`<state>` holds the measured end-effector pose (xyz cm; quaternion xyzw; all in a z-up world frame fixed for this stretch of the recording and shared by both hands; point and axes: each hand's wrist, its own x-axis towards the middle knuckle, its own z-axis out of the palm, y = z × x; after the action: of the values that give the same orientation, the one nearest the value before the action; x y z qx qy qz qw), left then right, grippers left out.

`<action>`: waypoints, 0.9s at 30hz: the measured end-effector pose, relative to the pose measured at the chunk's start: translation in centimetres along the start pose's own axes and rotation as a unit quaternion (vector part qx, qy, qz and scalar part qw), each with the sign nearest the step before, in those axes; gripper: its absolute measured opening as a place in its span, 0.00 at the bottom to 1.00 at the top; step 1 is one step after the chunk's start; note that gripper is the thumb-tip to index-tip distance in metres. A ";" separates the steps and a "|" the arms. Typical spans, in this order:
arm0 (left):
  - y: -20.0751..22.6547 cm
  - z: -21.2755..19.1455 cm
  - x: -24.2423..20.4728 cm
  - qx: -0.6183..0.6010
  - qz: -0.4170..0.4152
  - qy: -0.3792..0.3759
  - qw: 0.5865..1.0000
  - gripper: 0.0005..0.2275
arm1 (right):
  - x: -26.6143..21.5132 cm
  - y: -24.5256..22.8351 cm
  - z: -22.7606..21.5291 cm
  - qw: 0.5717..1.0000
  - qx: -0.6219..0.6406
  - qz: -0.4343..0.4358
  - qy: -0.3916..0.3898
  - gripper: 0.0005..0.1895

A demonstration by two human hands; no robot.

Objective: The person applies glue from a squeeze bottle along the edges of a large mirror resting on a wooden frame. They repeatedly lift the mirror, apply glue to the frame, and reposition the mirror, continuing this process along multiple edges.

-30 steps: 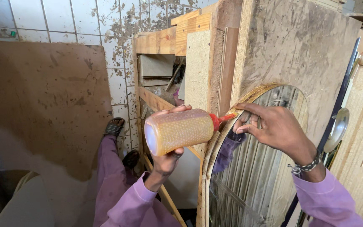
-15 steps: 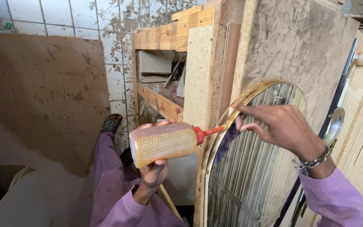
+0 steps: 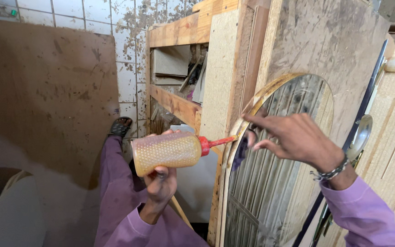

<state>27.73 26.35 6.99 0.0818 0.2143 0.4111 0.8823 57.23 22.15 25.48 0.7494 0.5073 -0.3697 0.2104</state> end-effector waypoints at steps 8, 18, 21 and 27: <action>-0.9 -2.6 -4.3 -0.062 -0.037 0.110 0.991 0.30 | -1.4 -4.0 0.9 0.998 -0.004 -0.052 -0.036 0.37; -4.0 -5.8 -8.9 -0.159 -0.100 0.210 0.959 0.24 | -3.8 -6.0 3.5 0.991 -0.045 -0.127 -0.002 0.31; -4.9 -6.2 -9.9 -0.168 -0.109 0.242 0.949 0.25 | -4.3 -6.3 4.3 0.988 -0.088 -0.127 -0.009 0.34; -5.8 -6.2 -11.4 -0.195 -0.144 0.233 0.942 0.29 | -5.1 -7.2 4.8 0.966 -0.218 -0.136 -0.022 0.35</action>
<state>22.48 13.77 3.10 -0.2216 0.3391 0.3207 0.8562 47.88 18.58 26.78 0.6011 0.6683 -0.2914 0.3274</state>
